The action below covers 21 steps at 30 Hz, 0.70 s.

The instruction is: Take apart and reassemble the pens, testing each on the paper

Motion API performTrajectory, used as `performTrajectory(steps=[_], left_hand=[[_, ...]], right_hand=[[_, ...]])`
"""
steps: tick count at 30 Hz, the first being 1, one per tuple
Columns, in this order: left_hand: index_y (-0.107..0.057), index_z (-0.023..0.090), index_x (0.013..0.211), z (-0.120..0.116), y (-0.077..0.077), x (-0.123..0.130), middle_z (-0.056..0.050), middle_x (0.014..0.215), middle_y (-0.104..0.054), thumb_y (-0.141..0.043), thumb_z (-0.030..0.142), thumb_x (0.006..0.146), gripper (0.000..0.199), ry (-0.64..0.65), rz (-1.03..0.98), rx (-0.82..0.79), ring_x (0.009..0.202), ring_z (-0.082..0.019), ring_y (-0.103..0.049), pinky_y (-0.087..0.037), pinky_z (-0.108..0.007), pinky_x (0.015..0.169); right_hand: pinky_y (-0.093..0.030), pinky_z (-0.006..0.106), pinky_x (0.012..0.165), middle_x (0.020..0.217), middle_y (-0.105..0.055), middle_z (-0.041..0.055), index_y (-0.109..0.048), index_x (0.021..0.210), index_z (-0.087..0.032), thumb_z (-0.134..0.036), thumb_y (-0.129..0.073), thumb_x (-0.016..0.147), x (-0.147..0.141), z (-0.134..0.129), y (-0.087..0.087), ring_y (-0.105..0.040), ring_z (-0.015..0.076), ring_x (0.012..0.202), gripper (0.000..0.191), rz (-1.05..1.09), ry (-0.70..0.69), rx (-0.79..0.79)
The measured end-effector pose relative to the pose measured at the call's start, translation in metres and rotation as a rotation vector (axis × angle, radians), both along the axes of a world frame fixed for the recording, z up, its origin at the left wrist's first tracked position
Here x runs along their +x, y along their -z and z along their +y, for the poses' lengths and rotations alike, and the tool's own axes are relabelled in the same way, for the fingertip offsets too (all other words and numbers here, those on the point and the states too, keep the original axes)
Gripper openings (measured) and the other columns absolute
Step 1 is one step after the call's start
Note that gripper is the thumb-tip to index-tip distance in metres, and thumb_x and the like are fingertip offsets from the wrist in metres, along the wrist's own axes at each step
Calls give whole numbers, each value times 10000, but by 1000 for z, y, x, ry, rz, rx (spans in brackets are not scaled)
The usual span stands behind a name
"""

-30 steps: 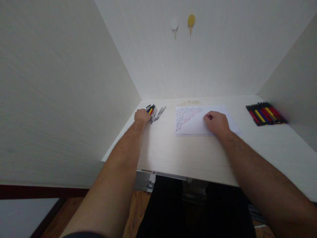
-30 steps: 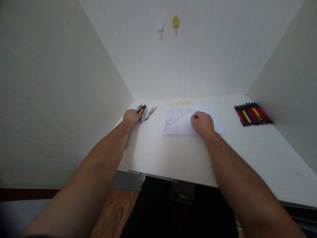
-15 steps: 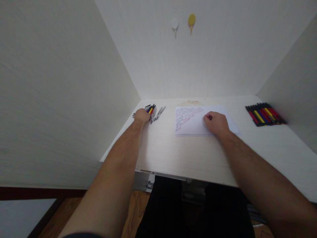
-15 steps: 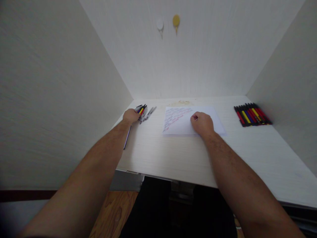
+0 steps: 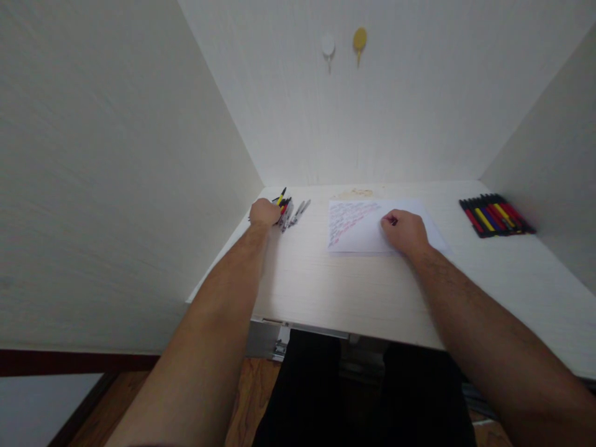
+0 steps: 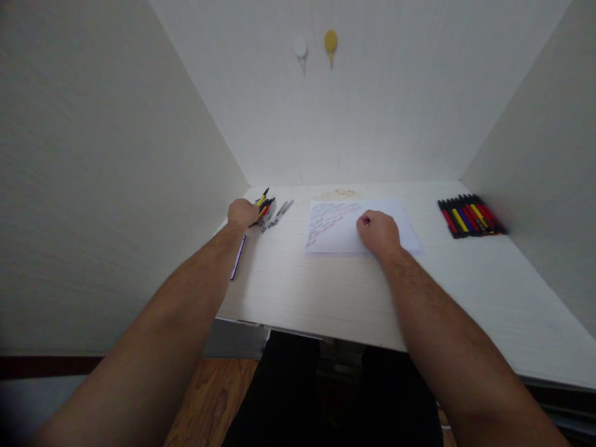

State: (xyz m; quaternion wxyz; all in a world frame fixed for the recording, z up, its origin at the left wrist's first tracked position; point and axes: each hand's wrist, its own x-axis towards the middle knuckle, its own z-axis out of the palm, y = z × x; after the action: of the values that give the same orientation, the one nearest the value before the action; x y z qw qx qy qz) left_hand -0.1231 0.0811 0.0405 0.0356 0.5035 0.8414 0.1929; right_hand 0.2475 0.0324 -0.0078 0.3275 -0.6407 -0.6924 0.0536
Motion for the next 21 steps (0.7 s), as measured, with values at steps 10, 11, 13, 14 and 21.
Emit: performTrajectory(steps=[10,11,13,14,21], left_hand=[[-631,166,734,-41,18,110,-39,693,-702,-592,213,747,62,426,-650,195,603,-123,-614,-449,-236,596],[-633,169,756,-45,22,117,-29,702,-702,-595,203,748,52,519,-688,185,606,-116,-613,-453,-233,603],[-636,172,783,-52,30,126,-16,694,-686,-596,196,753,55,609,-733,171,600,-112,-601,-449,-231,595],[-639,175,789,-54,34,128,-10,687,-677,-599,204,758,59,627,-729,164,592,-112,-590,-441,-231,584],[-687,186,795,-61,38,130,-12,732,-677,-629,236,774,80,741,-491,201,654,-125,-573,-433,-249,628]], right_hand=[[-419,313,677,725,-693,50,-690,717,-184,-309,-585,778,0,1,2,-601,178,693,174,187,-25,30],[-424,311,672,704,-683,46,-687,707,-181,-329,-602,776,-1,1,1,-599,173,681,184,243,-28,26],[-434,295,628,660,-662,33,-693,730,-175,-367,-640,759,-5,0,-3,-583,153,624,202,423,-40,-17],[-433,283,588,644,-654,24,-699,766,-171,-384,-651,753,-7,0,-4,-568,139,580,218,555,-56,-61],[-412,210,452,683,-671,15,-708,822,-151,-310,-750,664,-14,-4,-10,-527,79,504,229,1058,-193,-169]])
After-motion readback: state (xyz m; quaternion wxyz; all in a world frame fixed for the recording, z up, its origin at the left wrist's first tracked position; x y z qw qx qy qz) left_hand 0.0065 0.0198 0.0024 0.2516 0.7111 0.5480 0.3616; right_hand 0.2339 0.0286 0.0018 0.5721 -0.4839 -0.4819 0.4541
